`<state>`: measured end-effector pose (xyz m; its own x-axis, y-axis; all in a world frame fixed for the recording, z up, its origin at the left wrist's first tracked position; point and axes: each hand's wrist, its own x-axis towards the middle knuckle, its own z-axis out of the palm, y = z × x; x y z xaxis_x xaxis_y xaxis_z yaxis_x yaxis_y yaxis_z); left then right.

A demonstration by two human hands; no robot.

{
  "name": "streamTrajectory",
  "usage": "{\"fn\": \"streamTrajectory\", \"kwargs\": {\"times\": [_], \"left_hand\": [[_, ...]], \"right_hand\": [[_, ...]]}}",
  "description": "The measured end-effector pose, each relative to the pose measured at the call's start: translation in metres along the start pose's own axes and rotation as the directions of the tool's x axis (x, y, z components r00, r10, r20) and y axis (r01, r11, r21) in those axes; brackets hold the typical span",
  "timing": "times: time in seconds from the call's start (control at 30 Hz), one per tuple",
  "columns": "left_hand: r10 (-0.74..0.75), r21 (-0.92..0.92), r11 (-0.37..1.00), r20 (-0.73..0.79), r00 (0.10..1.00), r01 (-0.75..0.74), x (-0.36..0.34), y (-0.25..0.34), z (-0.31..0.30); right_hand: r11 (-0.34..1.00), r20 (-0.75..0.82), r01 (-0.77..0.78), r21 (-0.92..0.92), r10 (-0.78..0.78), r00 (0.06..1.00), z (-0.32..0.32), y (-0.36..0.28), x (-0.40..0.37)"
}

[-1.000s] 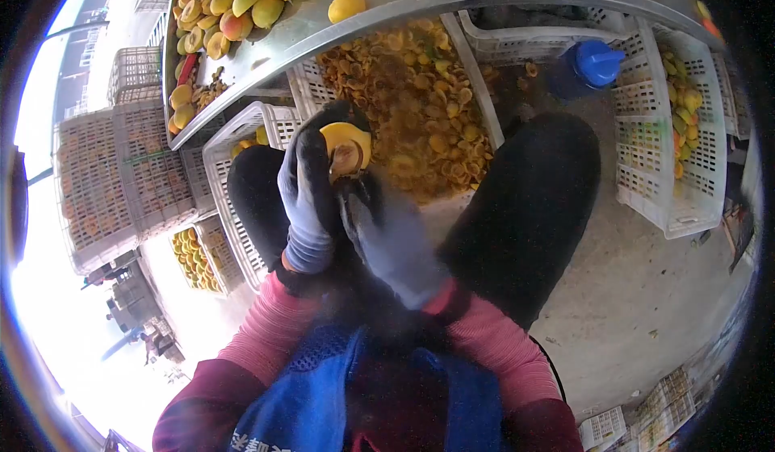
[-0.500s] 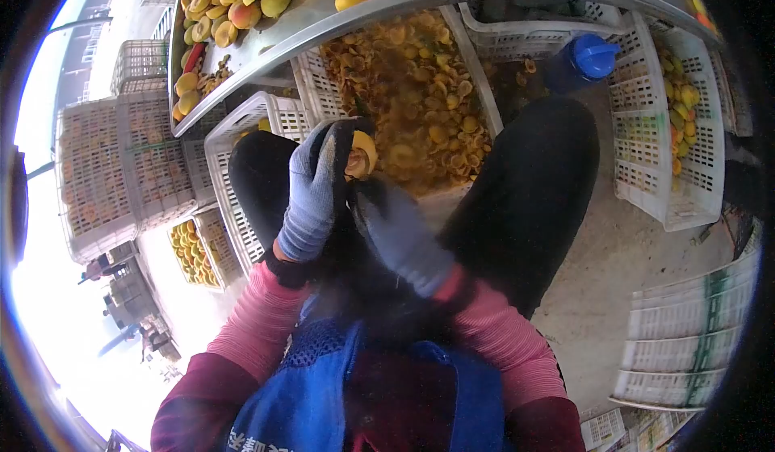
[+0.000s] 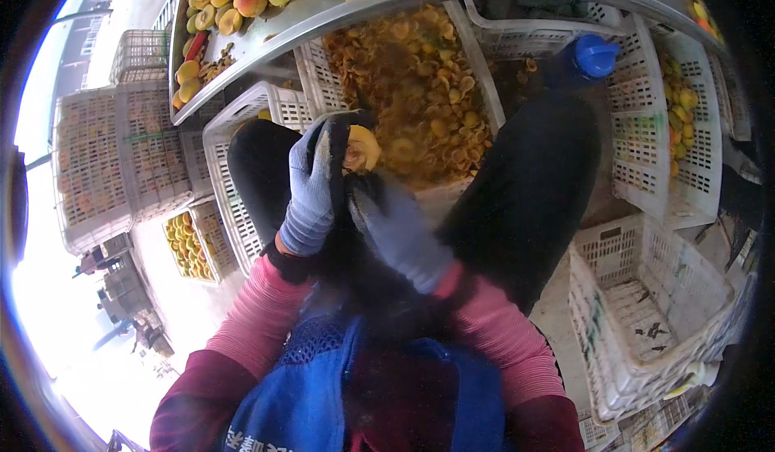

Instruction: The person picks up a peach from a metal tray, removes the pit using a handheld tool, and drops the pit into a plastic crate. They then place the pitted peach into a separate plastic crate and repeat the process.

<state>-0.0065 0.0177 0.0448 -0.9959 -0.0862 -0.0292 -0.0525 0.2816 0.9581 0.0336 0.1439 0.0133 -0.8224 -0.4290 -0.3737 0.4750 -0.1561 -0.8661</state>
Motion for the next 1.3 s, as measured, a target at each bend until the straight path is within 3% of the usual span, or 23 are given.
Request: {"fn": "streamTrajectory", "kwargs": {"times": [0.07, 0.13, 0.17, 0.2, 0.3, 0.37, 0.43, 0.53, 0.57, 0.67, 0.7, 0.73, 0.77, 0.8, 0.87, 0.93, 1.0, 1.03, 1.07, 1.13, 1.2, 1.23, 1.3], "left_hand": [[-0.014, -0.007, 1.000, 0.046, 0.999, 0.014, 0.000, 0.001, -0.002], [0.035, 0.001, 0.999, 0.145, 0.989, -0.035, 0.003, -0.002, -0.009], [0.061, 0.004, 0.998, 0.197, 0.979, -0.062, 0.005, -0.003, -0.011], [0.052, -0.010, 0.999, 0.230, 0.972, -0.051, 0.007, -0.003, -0.011], [0.092, -0.030, 0.996, 0.363, 0.927, -0.087, 0.010, -0.012, -0.011], [-0.010, -0.299, 0.950, 0.244, 0.970, 0.085, -0.006, -0.020, -0.002], [-0.207, -0.225, 0.943, 0.180, 0.962, 0.245, -0.015, -0.023, -0.001], [-0.200, -0.124, 0.977, -0.256, 0.946, 0.173, -0.024, -0.006, -0.010], [-0.228, -0.258, 0.958, -0.420, 0.878, 0.125, -0.018, 0.010, -0.022], [0.082, 0.311, 0.949, -0.413, 0.907, 0.056, -0.001, -0.005, -0.146], [0.029, 0.704, 0.644, -0.412, 0.911, 0.298, 0.006, -0.007, -0.172], [-0.048, 0.884, 0.130, -0.447, 0.893, 0.449, 0.017, -0.004, -0.175], [0.034, 0.909, 0.170, -0.390, 0.920, 0.379, 0.028, -0.004, -0.175], [0.110, 0.930, 0.200, -0.334, 0.936, 0.309, 0.043, 0.002, -0.165], [0.056, 0.865, 0.452, -0.272, 0.961, 0.218, 0.078, 0.028, -0.115], [0.112, 0.777, 0.627, -0.155, 0.982, 0.051, 0.132, 0.025, -0.069], [0.076, 0.898, 0.440, -0.050, 0.996, 0.011, 0.180, 0.020, -0.029], [0.160, 0.915, 0.370, 0.105, 0.982, -0.158, 0.201, -0.005, -0.022], [0.066, 0.933, 0.337, 0.111, 0.992, -0.127, 0.220, -0.010, -0.016], [-0.124, 0.963, 0.257, 0.112, 0.986, -0.077, 0.249, -0.015, -0.005], [-0.088, 0.957, 0.229, 0.205, 0.975, -0.180, 0.258, -0.024, -0.011], [-0.150, 0.924, 0.358, 0.199, 0.968, -0.135, 0.259, -0.027, -0.015], [0.047, 0.803, 0.554, 0.231, 0.972, -0.218, 0.227, -0.023, -0.019]], "right_hand": [[0.950, -0.056, 0.292, -0.113, -0.299, 0.952, 0.004, 0.018, -0.001], [0.978, 0.039, 0.155, 0.137, -0.162, 0.986, -0.002, 0.024, -0.005], [0.904, 0.225, -0.172, 0.391, 0.088, 0.970, -0.006, 0.001, -0.006], [0.680, 0.455, -0.497, 0.539, 0.262, 0.851, -0.008, -0.012, -0.007], [-0.005, 0.795, -0.803, 0.595, -0.144, 0.590, -0.005, 0.010, 0.003], [0.049, 0.792, -0.817, 0.574, -0.286, 0.539, -0.005, 0.012, 0.010], [0.043, 0.764, -0.806, 0.590, -0.352, 0.541, -0.005, 0.011, 0.015], [-0.019, 0.707, -0.735, 0.678, -0.257, 0.659, -0.011, 0.018, 0.025], [-0.025, 0.685, -0.696, 0.717, -0.156, 0.712, -0.016, 0.027, 0.023], [0.101, 0.711, -0.706, 0.701, -0.037, 0.702, -0.020, 0.023, 0.021], [0.163, 0.720, -0.709, 0.687, -0.015, 0.694, -0.017, 0.021, 0.021], [0.222, 0.725, -0.708, 0.670, 0.007, 0.689, -0.015, 0.020, 0.023], [0.389, 0.724, -0.683, 0.619, 0.055, 0.687, -0.017, 0.022, 0.026], [0.427, 0.658, -0.658, 0.620, 0.173, 0.733, -0.013, 0.012, 0.029], [0.504, 0.477, -0.624, 0.598, 0.402, 0.782, -0.006, -0.008, 0.029], [0.541, 0.431, -0.596, 0.594, 0.412, 0.803, -0.007, 0.005, 0.033], [0.643, 0.320, -0.532, 0.551, 0.426, 0.846, -0.008, 0.010, 0.038], [0.717, 0.234, -0.486, 0.499, 0.429, 0.873, -0.009, 0.008, 0.039], [0.730, 0.192, -0.476, 0.490, 0.442, 0.876, -0.011, 0.006, 0.041], [0.694, 0.154, -0.492, 0.526, 0.491, 0.858, -0.015, -0.001, 0.045], [0.641, 0.161, -0.498, 0.584, 0.511, 0.845, -0.019, -0.004, 0.045], [0.643, 0.161, -0.483, 0.594, 0.494, 0.855, -0.023, -0.002, 0.047], [0.626, 0.207, -0.452, 0.635, 0.427, 0.881, -0.026, -0.004, 0.040]]}}
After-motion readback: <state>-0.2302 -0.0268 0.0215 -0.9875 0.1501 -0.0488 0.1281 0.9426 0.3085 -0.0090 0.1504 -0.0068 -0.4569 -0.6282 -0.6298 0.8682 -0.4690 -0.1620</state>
